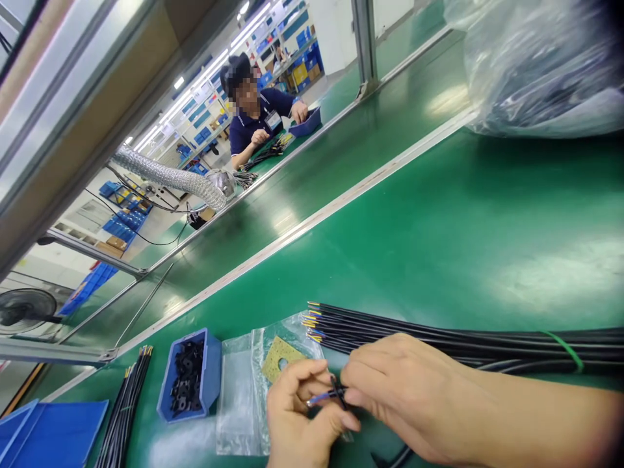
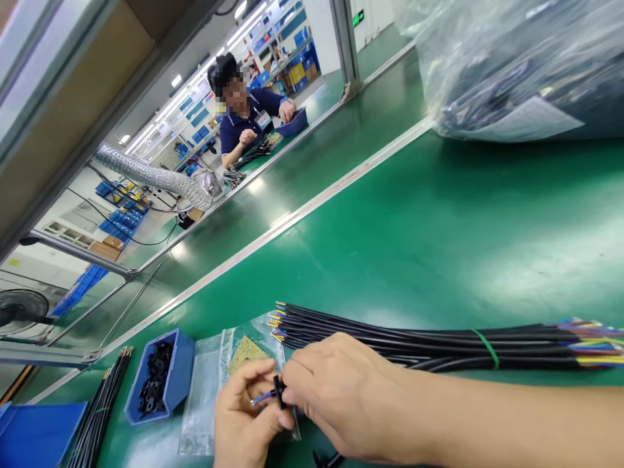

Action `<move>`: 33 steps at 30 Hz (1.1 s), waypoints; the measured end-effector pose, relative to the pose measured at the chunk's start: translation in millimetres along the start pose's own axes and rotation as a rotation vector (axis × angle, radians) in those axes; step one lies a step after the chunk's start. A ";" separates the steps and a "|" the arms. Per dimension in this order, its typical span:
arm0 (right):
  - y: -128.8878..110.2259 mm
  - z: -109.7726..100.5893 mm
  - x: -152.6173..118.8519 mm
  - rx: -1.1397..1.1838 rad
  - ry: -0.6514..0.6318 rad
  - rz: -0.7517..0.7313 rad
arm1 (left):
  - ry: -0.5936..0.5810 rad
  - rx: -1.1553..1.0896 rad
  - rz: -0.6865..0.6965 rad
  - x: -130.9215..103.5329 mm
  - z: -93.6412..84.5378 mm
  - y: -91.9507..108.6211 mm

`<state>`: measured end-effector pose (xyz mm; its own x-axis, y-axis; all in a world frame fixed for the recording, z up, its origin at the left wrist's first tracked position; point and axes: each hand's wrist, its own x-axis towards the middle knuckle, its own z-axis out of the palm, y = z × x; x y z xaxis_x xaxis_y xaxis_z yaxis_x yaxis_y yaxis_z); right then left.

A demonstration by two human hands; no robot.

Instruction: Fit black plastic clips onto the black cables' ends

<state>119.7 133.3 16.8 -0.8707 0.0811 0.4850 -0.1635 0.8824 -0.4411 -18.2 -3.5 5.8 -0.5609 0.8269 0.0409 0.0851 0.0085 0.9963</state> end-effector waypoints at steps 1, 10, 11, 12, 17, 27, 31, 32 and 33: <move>0.8 0.0 0.0 0.006 0.013 0.001 | 0.009 -0.068 -0.073 -1.2 0.8 -1.6; 5.2 -2.8 1.1 -0.040 0.024 0.052 | -0.066 -0.153 -0.105 -2.4 -1.7 7.2; 5.1 -4.1 1.3 -0.030 0.046 0.036 | -0.104 -0.141 -0.061 -1.3 -3.7 7.3; 5.0 -5.4 1.5 -0.026 0.067 0.018 | -0.132 -0.118 -0.012 -0.3 -5.3 7.1; 5.9 -5.2 1.9 -0.034 0.060 -0.051 | -0.055 0.200 0.192 4.1 -7.0 7.7; 10.9 -11.0 9.6 0.293 -0.285 0.174 | -0.098 0.411 0.327 7.5 -2.3 12.1; 13.6 -16.1 13.8 0.328 -0.314 0.194 | -0.141 0.385 0.249 9.6 -7.7 13.8; 13.9 -16.3 13.9 0.329 -0.309 0.192 | -0.179 0.380 0.236 10.6 -10.3 14.8; 13.9 -16.3 13.6 0.326 -0.305 0.192 | -0.213 0.386 0.245 11.6 -12.9 16.0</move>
<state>113.2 154.2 29.6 -0.9877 0.0456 0.1493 -0.0807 0.6697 -0.7382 -34.0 -1.1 23.2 -0.3093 0.9266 0.2140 0.5142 -0.0263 0.8573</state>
